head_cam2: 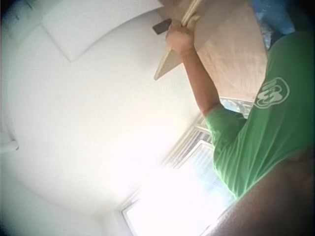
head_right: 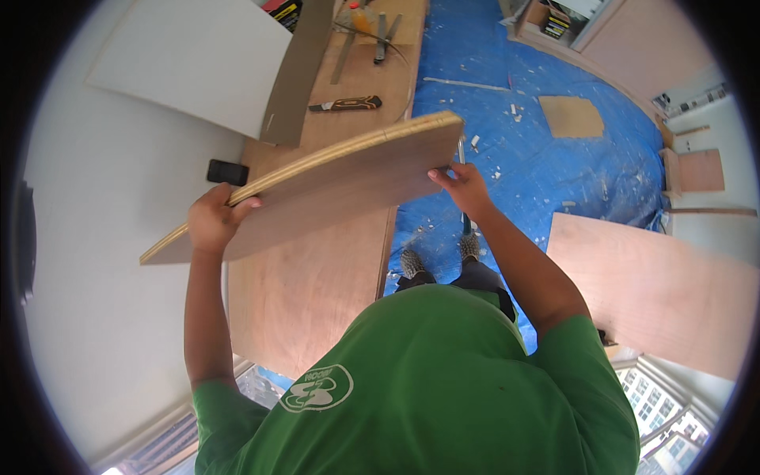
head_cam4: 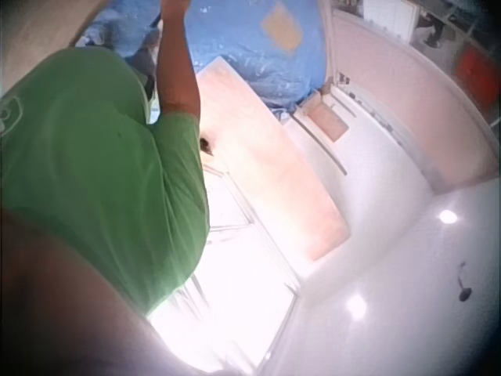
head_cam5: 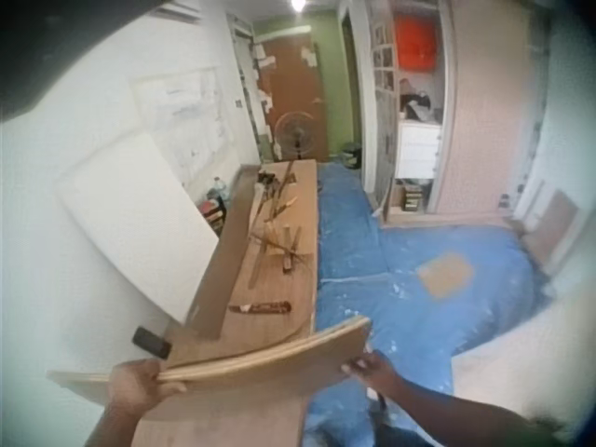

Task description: The person aligns a flexible edge banding strip along the edge of a white cabinet door panel, presses it into place, and uses a hammer to tap the strip flush. The person then flips the panel and uses a utility knife to trim the excess banding along the edge.

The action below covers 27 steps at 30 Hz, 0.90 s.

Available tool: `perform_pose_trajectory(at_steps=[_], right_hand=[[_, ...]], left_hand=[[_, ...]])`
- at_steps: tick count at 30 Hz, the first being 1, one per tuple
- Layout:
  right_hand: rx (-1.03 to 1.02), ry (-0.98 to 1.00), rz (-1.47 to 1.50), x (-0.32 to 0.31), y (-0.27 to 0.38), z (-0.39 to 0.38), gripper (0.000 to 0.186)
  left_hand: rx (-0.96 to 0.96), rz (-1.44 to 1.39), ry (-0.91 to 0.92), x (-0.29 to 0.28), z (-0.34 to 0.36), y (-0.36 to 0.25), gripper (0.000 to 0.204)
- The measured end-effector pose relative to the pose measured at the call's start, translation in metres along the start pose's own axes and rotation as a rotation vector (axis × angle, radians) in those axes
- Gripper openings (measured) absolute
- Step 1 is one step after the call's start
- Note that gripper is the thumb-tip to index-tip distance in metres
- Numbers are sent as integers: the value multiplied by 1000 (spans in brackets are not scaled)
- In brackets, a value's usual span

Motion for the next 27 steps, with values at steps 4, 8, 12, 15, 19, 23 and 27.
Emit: perform_pose_trajectory(at_steps=[4,8,12,15,19,23,27], right_hand=[[25,-30,-85,-21,17,-18,46],[136,-27,-94,-11,-33,-33,56],[194,11,-161,13,-80,-50,65],[303,177,-213,38,-100,-53,66],[351,248,-142,72,-111,-45,67],[319,313,-254,94,-121,-23,64],[351,411,-328,104,-134,-22,62]], left_hand=[[-252,-140,324,22,9,20,74],[-299,-240,494,88,-9,43,76],[-396,-340,738,166,-50,47,79],[-476,-325,898,223,-86,62,76],[-503,-394,909,275,-110,82,80],[-516,-441,877,316,-115,99,73],[-484,-366,947,348,-114,94,70]])
Point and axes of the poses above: each hand's wrist, its own z-axis towards the middle knuckle, its own x-axis out of the palm, y = z × x, the point moved 10 cm from there along z, towards the middle knuckle, and after that the axes turned 4 degrees about -x, right-handed, at the moved point
